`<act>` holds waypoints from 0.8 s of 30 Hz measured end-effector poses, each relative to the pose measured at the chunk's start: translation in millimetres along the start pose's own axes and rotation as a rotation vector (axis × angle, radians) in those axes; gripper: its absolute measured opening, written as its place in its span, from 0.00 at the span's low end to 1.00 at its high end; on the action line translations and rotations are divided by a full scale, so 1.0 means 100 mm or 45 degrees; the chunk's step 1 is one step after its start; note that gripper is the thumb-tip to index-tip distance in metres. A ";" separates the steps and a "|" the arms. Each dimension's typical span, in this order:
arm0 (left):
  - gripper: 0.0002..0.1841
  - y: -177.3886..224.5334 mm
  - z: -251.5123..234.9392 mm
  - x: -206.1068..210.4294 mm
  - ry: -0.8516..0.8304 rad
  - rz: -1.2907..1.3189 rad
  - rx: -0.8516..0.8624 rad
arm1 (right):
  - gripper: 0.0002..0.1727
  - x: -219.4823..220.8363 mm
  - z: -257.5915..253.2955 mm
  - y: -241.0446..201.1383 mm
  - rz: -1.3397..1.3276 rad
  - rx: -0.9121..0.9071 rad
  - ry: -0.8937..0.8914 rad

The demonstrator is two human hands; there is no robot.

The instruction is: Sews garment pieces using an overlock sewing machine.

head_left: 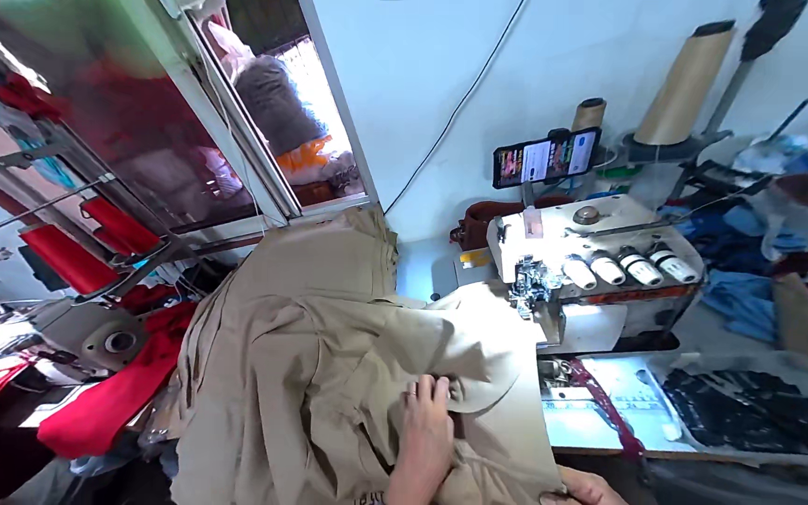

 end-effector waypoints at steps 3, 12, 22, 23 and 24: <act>0.14 -0.29 -0.06 -0.14 -0.022 0.415 0.100 | 0.14 -0.05 -0.02 0.07 -0.025 0.017 0.091; 0.09 -0.73 -0.26 -0.45 -0.887 1.410 0.207 | 0.10 -0.13 -0.04 0.26 0.056 0.065 0.384; 0.15 -0.59 -0.25 -0.52 -0.241 1.488 -0.353 | 0.10 -0.13 0.00 0.35 0.035 0.093 0.475; 0.16 -0.52 -0.21 -0.56 -0.225 1.526 -0.355 | 0.10 -0.13 0.00 0.35 0.035 0.094 0.480; 0.14 -0.46 -0.15 -0.60 -0.279 1.588 -0.283 | 0.10 -0.14 0.01 0.35 0.035 0.095 0.484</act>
Point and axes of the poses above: each hand's wrist, its own z-axis away from the middle knuckle, its own x-axis out of the palm, y = z × x, the point moved 4 cm from there along -z, towards the middle knuckle, and after that the axes turned 7 degrees about -y, right-handed, at the moved point
